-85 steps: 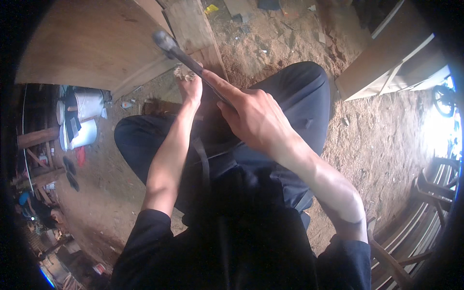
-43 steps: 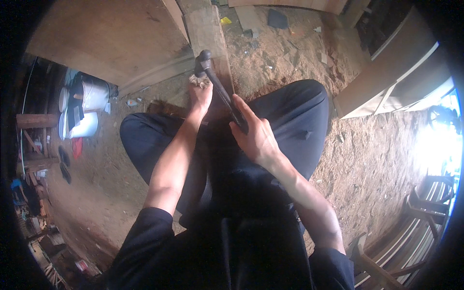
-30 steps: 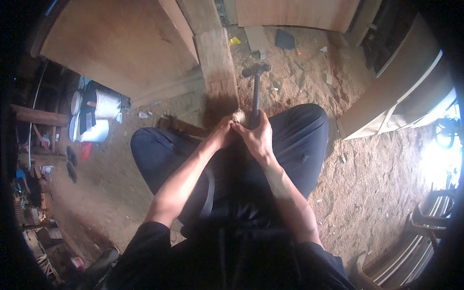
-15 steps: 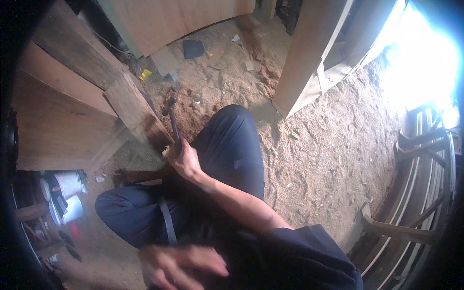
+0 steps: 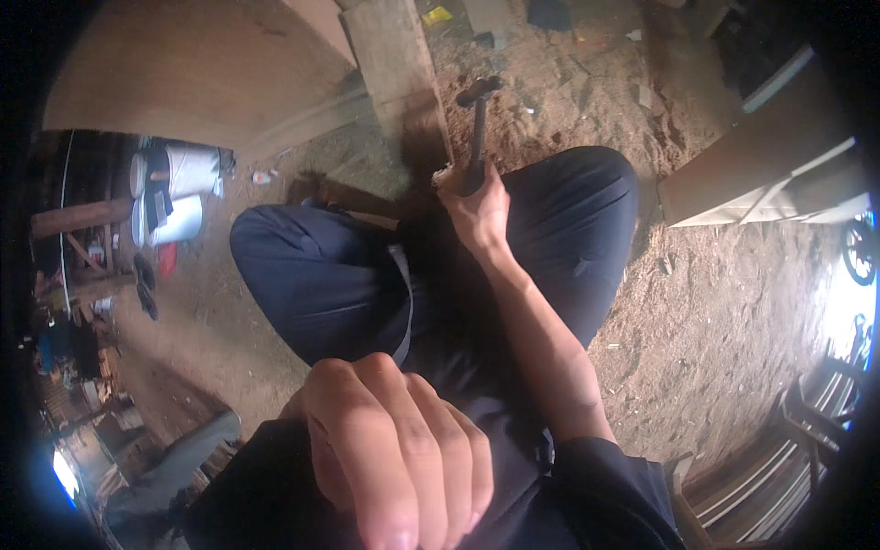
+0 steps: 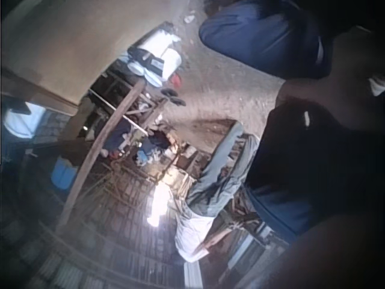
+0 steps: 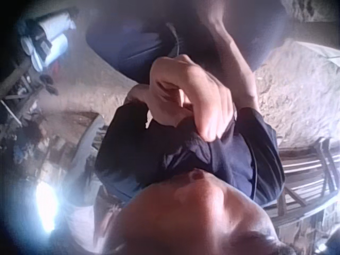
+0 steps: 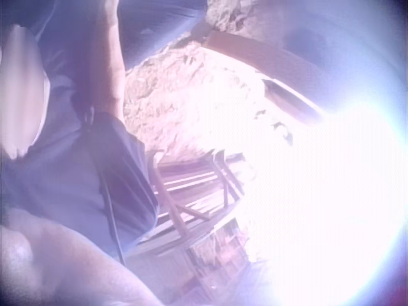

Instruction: The person sits on the floor and uses a hammer to repeatedly strike a chisel held against a wooden beam, carving away material. The person occasionally pauses to clear wood chips from the work area.

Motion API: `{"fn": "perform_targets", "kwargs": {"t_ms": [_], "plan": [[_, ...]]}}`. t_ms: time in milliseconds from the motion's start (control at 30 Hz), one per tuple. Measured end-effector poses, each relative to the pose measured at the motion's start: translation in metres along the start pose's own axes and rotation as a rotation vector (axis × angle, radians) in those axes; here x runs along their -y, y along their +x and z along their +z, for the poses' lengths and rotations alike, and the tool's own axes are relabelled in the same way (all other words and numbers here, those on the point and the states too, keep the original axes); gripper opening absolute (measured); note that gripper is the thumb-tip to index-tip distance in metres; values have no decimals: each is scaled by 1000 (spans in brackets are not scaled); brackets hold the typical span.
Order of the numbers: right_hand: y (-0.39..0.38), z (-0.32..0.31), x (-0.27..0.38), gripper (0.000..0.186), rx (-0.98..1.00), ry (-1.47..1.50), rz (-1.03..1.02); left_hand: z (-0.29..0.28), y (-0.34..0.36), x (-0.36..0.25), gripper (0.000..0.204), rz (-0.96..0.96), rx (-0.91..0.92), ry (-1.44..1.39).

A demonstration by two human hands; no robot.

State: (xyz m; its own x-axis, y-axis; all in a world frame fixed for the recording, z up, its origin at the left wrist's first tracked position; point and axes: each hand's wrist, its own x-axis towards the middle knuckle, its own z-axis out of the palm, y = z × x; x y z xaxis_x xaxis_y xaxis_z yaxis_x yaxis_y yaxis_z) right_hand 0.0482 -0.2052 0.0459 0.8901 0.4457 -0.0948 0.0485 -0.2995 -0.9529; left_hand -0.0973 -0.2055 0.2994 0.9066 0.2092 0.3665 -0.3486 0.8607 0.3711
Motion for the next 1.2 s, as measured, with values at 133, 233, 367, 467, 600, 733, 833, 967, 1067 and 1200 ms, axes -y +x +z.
{"fn": "perform_targets", "kwargs": {"t_ms": [133, 233, 367, 467, 600, 733, 833, 967, 1067, 1200], "plan": [[3, 6, -20, 38, 28, -33, 12, -7, -2, -3, 11, -21, 81, -55], [2, 3, -12, 39, 47, -32, 47, -16, -5, -6, 15, -32, 118, -50], [4, 6, -26, 41, 49, -63, 17, -29, -23, -1, 21, 15, 93, 20], [3, 7, -18, 41, 54, -64, 23, -50, -38, -5, 20, -121, 203, 58], [0, 8, -13, 39, 37, 36, 56, -71, -46, -29, 21, -282, 401, 217], [-5, 1, 7, 44, 8, -7, 2, -94, -55, -75, 19, -362, 69, 609], [-8, -2, 18, 54, 50, 57, 38, -115, -79, -91, 22, -275, -518, 1042], [-8, 9, -2, 65, 151, 114, 117, -163, -98, -105, 20, -101, -857, 1641], [-9, 7, 1, 73, 142, 29, 38, -196, -113, -101, 20, -20, -884, 1850], [-9, 18, -18, 78, 74, 96, -20, -211, -109, -87, 20, -45, -754, 2196]]}}
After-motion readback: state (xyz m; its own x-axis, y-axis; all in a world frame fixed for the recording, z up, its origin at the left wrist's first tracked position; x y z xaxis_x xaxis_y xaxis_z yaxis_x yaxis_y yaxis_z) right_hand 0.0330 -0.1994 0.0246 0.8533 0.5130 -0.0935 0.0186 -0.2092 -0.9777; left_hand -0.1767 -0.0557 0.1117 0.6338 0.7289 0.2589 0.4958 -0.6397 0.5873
